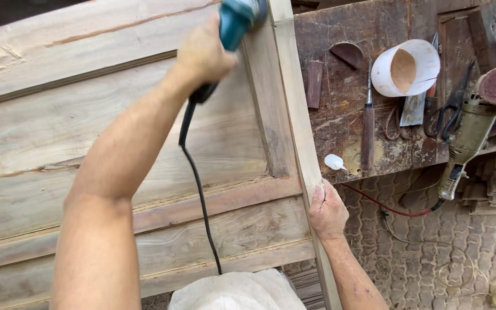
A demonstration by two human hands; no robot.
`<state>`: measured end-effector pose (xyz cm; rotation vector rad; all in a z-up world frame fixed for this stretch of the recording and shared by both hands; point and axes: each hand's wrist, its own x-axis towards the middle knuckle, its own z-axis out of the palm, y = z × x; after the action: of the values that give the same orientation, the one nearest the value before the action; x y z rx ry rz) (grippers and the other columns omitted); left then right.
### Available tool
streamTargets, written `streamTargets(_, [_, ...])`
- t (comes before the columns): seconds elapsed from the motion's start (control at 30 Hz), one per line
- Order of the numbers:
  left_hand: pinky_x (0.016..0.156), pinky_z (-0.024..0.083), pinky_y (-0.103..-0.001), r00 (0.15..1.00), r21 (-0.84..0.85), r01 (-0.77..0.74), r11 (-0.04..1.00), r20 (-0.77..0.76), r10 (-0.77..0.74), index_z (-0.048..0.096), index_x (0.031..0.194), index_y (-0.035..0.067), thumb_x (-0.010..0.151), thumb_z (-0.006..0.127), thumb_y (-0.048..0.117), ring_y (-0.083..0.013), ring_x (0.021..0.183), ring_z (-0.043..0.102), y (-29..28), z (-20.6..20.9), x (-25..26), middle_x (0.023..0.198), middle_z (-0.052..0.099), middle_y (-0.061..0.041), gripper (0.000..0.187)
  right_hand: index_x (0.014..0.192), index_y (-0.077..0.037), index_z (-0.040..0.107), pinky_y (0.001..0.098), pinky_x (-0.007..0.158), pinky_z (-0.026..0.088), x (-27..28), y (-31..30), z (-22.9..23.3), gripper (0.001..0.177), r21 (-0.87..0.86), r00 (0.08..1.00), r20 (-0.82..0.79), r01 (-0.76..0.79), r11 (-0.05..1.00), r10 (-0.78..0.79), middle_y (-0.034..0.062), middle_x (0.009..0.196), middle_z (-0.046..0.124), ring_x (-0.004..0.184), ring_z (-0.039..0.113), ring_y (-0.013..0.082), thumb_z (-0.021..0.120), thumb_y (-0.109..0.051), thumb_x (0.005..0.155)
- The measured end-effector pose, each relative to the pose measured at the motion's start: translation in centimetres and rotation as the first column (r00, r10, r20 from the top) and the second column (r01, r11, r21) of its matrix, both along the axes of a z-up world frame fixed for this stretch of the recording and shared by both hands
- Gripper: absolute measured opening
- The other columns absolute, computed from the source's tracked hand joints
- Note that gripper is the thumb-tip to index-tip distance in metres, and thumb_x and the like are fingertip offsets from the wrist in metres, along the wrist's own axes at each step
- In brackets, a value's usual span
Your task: Sanding a wooden door using manual sandpaper and power sanders, and applying wood filler to cracks.
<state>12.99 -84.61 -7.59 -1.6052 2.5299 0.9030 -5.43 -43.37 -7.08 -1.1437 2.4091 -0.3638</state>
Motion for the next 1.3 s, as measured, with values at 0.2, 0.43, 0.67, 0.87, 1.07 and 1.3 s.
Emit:
streamTargets(0.2, [0.033, 0.049, -0.025, 0.991, 0.069, -0.124, 0.990, 0.054, 0.120, 0.079, 0.090, 0.017, 0.095, 0.073, 0.031, -0.0115, 0.040, 0.061, -2.8, 1.3, -1.6, 0.058, 0.067, 0.000, 0.017, 0.130, -0.007, 0.067, 0.0400, 0.069, 0.055, -0.1, -0.1, 0.1, 0.037, -0.041, 0.999, -0.008, -0.036, 0.999, 0.035, 0.0141, 0.108, 0.075, 0.088, 0.072, 0.0332, 0.047, -0.025, 0.103])
streamTargets(0.43, [0.040, 0.054, -0.033, 0.998, 0.034, 0.000, 0.999, 0.063, -0.002, 0.070, 0.092, 0.006, 0.090, 0.066, 0.019, -0.0214, 0.048, 0.065, 3.9, 1.1, 0.0, 0.064, 0.065, -0.008, 0.013, 0.128, -0.003, 0.066, 0.0406, 0.069, 0.054, -0.1, -0.3, 0.9, 0.037, -0.066, 0.998, 0.031, -0.045, 0.997, 0.047, 0.0170, 0.103, 0.074, 0.083, 0.070, 0.0346, 0.047, -0.022, 0.103])
streamTargets(0.67, [0.064, 0.059, -0.052, 0.998, -0.007, 0.059, 0.998, -0.013, -0.059, 0.049, 0.124, 0.003, 0.076, 0.073, 0.015, -0.0417, 0.075, 0.072, 15.7, 3.4, 1.8, 0.090, 0.071, -0.018, 0.056, 0.125, -0.001, 0.067, 0.0421, 0.069, 0.054, 0.0, -0.3, 0.7, 0.035, -0.157, 0.997, -0.007, -0.077, 0.985, 0.077, 0.0187, 0.103, 0.074, 0.083, 0.070, 0.0375, 0.046, -0.022, 0.106])
streamTargets(0.87, [0.065, 0.061, -0.047, 0.990, 0.138, 0.139, 0.981, 0.014, -0.142, 0.040, 0.132, 0.002, 0.079, 0.073, 0.020, -0.0379, 0.083, 0.071, 25.1, 4.5, 2.8, 0.095, 0.068, -0.018, 0.065, 0.126, 0.001, 0.067, 0.0406, 0.074, 0.058, -0.4, 0.3, -0.8, 0.044, -0.124, 0.998, -0.030, -0.065, 0.990, 0.062, 0.0194, 0.112, 0.075, 0.092, 0.074, 0.0343, 0.042, -0.032, 0.109])
streamTargets(1.07, [0.080, 0.061, -0.055, 0.962, 0.288, 0.165, 0.943, 0.166, -0.219, 0.048, 0.118, 0.014, 0.076, 0.077, 0.040, -0.0424, 0.091, 0.074, 32.4, 3.0, 4.2, 0.097, 0.065, -0.016, 0.057, 0.127, -0.014, 0.069, 0.0597, 0.081, 0.056, -0.6, 0.7, -1.8, 0.047, -0.081, 1.000, 0.007, 0.010, 0.997, -0.010, 0.0187, 0.104, 0.073, 0.096, 0.071, 0.0456, 0.039, -0.047, 0.112])
streamTargets(1.3, [0.076, 0.062, -0.053, 0.918, 0.274, 0.301, 0.913, 0.177, -0.356, 0.051, 0.117, 0.018, 0.079, 0.077, 0.046, -0.0388, 0.090, 0.075, 33.5, 3.9, 5.0, 0.094, 0.065, -0.014, 0.054, 0.127, -0.016, 0.070, 0.0612, 0.080, 0.056, -0.5, 0.3, -1.5, 0.045, -0.112, 1.000, 0.004, 0.018, 0.994, -0.017, 0.0181, 0.102, 0.073, 0.095, 0.071, 0.0462, 0.042, -0.048, 0.111])
